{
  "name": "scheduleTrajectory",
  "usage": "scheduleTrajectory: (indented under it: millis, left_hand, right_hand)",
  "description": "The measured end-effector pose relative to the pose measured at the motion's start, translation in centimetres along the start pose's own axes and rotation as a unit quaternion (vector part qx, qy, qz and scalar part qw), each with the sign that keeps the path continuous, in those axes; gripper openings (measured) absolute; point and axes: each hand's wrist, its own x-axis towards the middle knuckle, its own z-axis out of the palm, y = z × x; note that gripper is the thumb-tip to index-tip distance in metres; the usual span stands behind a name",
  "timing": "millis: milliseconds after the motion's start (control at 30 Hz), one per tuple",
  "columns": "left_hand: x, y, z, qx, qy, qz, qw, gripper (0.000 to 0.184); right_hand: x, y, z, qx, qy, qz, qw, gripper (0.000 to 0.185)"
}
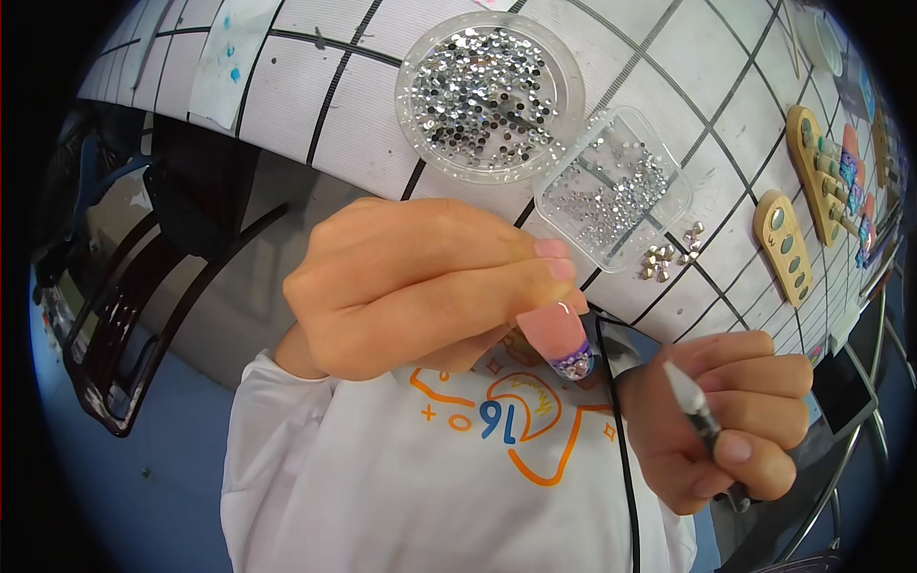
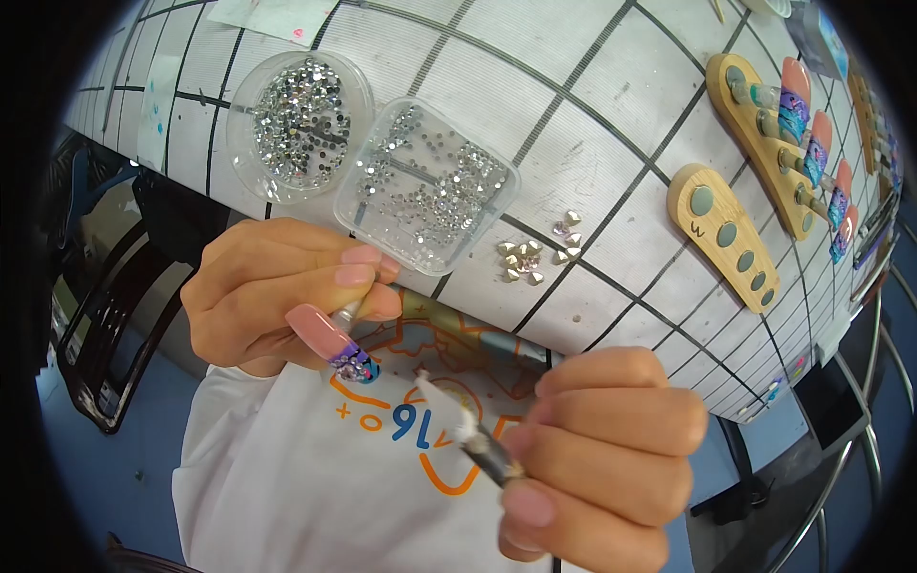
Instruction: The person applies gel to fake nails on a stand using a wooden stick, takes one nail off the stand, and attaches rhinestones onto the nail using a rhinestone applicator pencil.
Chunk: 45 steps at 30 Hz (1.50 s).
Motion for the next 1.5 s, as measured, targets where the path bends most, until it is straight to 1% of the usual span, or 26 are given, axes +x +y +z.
scheduleTrajectory:
  millis: [33,100,133,200,233,300,333,400,467,533,567,633,733,867,900,933,1233,1267,1333,1500]
  left_hand:
    - [-0.1,0.0,0.0,0.003,0.0,-0.004,1.0,0.032]
    - [-0.1,0.1,0.0,0.005,0.001,-0.007,1.0,0.033]
    - [-0.1,0.1,0.0,0.007,0.001,-0.011,1.0,0.034]
    - [-0.1,0.1,0.1,0.004,0.004,-0.01,1.0,0.035]
    - [0.0,0.1,0.1,0.002,0.006,-0.01,1.0,0.036]
    - [0.0,0.1,0.0,-0.004,0.003,-0.012,1.0,0.036]
    - [0.1,0.2,0.0,-0.009,-0.001,-0.016,1.0,0.037]
    - [-0.1,0.2,0.0,-0.004,0.0,-0.015,1.0,0.037]
    - [-0.1,0.1,-0.2,0.0,-0.001,-0.013,1.0,0.037]
    - [0.0,0.1,-0.5,-0.001,-0.028,-0.012,1.0,0.036]
    - [0.0,0.1,-0.4,-0.002,-0.028,-0.013,1.0,0.036]
    - [0.0,0.0,-0.4,-0.01,-0.022,0.0,1.0,0.036]
    - [0.0,0.0,-0.4,-0.007,-0.027,0.0,1.0,0.036]
    - [0.0,-0.1,0.1,-0.007,-0.026,0.007,1.0,0.035]
    - [0.2,0.0,0.6,0.008,0.014,0.001,1.0,0.025]
    - [0.3,0.0,0.8,0.023,0.055,-0.004,0.998,0.019]
    - [0.3,-0.1,0.8,0.016,0.061,0.004,0.998,0.02]
    - [0.2,-0.1,0.6,0.017,0.061,0.004,0.998,0.02]
    - [0.0,-0.3,0.0,-0.002,-0.013,0.027,1.0,0.026]
    - [0.0,-0.4,0.0,-0.004,-0.013,0.031,0.999,0.027]
  right_hand:
    - [0.3,-0.2,-0.5,-0.001,0.0,-0.002,1.0,0.018]
    - [1.2,-0.6,-1.1,-0.073,-0.041,0.036,0.996,0.018]
    - [1.1,-0.5,-0.6,-0.052,0.005,0.059,0.997,0.017]
    - [1.7,0.1,-1.5,-0.069,-0.092,0.065,0.991,0.019]
    - [1.7,0.5,-1.7,-0.052,-0.11,0.082,0.989,0.017]
    - [1.4,1.1,-1.7,-0.03,-0.101,0.106,0.989,0.015]
    - [1.1,1.5,-1.7,-0.012,-0.082,0.119,0.989,0.015]
    - [0.6,1.5,-1.3,0.013,-0.008,0.16,0.987,0.016]
    - [0.6,1.4,-1.4,0.014,-0.008,0.169,0.985,0.015]
    - [0.7,1.2,-1.0,0.013,0.004,0.192,0.981,0.013]
    - [0.7,1.2,-0.9,0.013,0.004,0.192,0.981,0.013]
    - [0.8,1.2,-0.7,-0.061,-0.002,0.184,0.981,0.02]
    - [0.7,1.0,-0.7,-0.072,-0.001,0.183,0.98,0.02]
    - [0.5,1.2,-1.0,-0.072,0.002,0.18,0.981,0.019]
    - [0.4,1.2,-1.2,-0.038,0.012,0.182,0.983,0.015]
    - [0.4,1.2,-1.2,-0.004,0.023,0.184,0.983,0.013]
    - [0.5,1.3,-1.2,-0.011,0.013,0.176,0.984,0.014]
    - [0.5,1.4,-1.2,-0.011,0.013,0.176,0.984,0.014]
    - [0.5,1.4,-1.2,-0.015,0.013,0.173,0.985,0.014]
    - [0.6,1.4,-1.2,-0.019,0.009,0.166,0.986,0.015]
